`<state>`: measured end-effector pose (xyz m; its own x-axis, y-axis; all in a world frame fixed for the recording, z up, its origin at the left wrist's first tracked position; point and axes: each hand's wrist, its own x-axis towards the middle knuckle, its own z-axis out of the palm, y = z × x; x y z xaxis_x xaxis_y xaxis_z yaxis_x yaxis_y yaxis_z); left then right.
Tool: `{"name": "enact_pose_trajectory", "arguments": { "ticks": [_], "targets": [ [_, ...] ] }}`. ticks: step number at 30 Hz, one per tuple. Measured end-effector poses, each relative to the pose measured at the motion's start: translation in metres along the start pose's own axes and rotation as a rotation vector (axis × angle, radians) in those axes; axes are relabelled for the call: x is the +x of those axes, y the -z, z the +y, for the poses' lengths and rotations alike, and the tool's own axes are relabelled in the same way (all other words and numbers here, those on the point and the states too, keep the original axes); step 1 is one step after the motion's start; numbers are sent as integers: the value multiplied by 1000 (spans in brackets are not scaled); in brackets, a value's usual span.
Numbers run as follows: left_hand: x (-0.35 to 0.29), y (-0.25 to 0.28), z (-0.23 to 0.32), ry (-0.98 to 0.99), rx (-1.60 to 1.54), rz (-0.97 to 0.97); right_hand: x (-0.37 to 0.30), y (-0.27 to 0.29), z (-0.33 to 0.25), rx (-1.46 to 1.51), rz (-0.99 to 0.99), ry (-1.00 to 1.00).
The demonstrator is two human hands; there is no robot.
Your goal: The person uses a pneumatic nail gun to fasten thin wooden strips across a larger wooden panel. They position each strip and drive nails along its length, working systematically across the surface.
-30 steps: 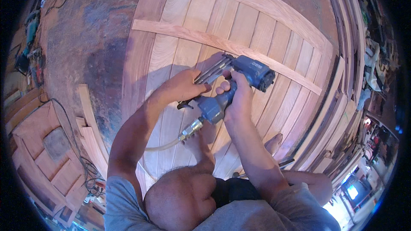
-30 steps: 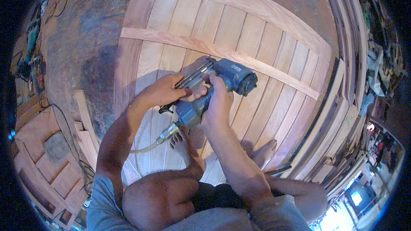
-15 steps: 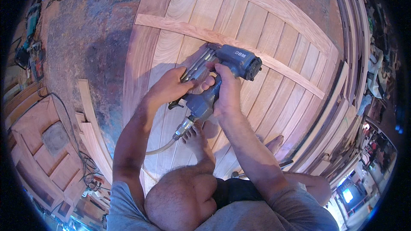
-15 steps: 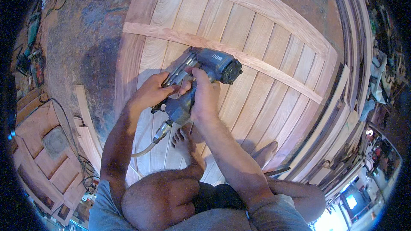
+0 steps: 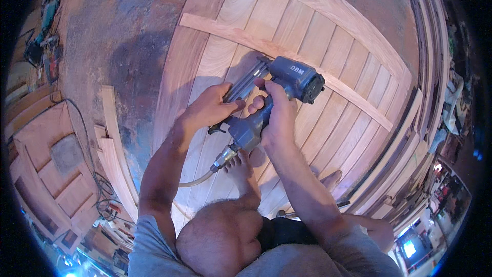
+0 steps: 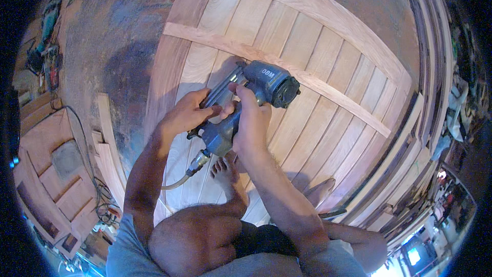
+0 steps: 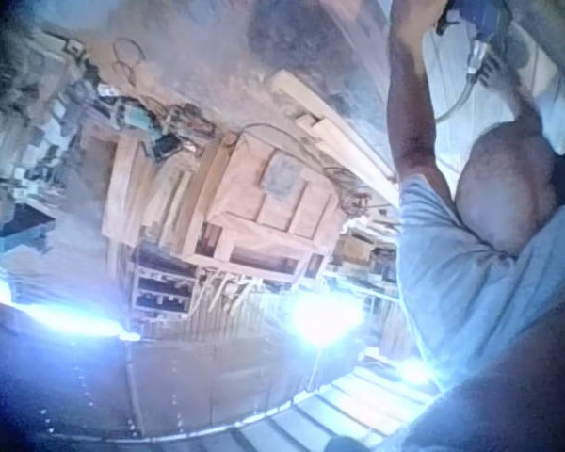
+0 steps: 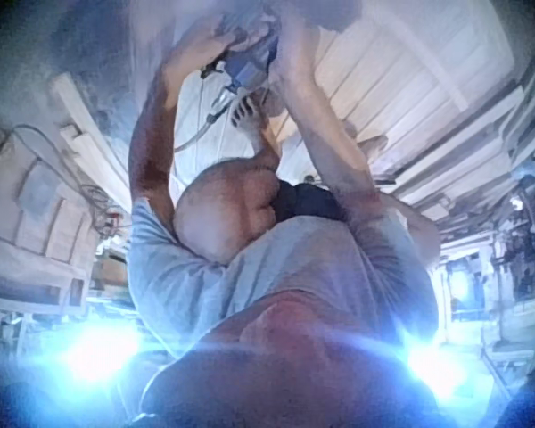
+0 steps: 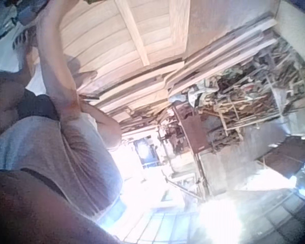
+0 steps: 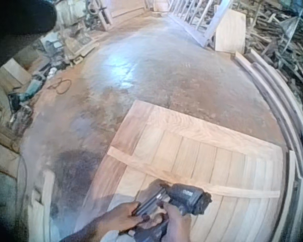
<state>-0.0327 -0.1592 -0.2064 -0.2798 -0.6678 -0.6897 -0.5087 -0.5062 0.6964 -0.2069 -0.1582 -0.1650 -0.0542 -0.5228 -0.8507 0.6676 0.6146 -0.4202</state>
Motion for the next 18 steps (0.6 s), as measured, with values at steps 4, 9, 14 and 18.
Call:
{"name": "enact_pose_trajectory", "arguments": {
  "ticks": [4,9,14,18],
  "targets": [
    [-7,11,-17,25,-8,95,8,-11,17,9,-198,130],
    [5,16,-38,15,43,118,21,-23,23,-26,-173,79],
    [5,12,-37,43,-60,117,22,-22,22,-49,-161,81],
    [4,17,-35,86,62,105,23,-25,24,-46,-161,99]
  ]
}}
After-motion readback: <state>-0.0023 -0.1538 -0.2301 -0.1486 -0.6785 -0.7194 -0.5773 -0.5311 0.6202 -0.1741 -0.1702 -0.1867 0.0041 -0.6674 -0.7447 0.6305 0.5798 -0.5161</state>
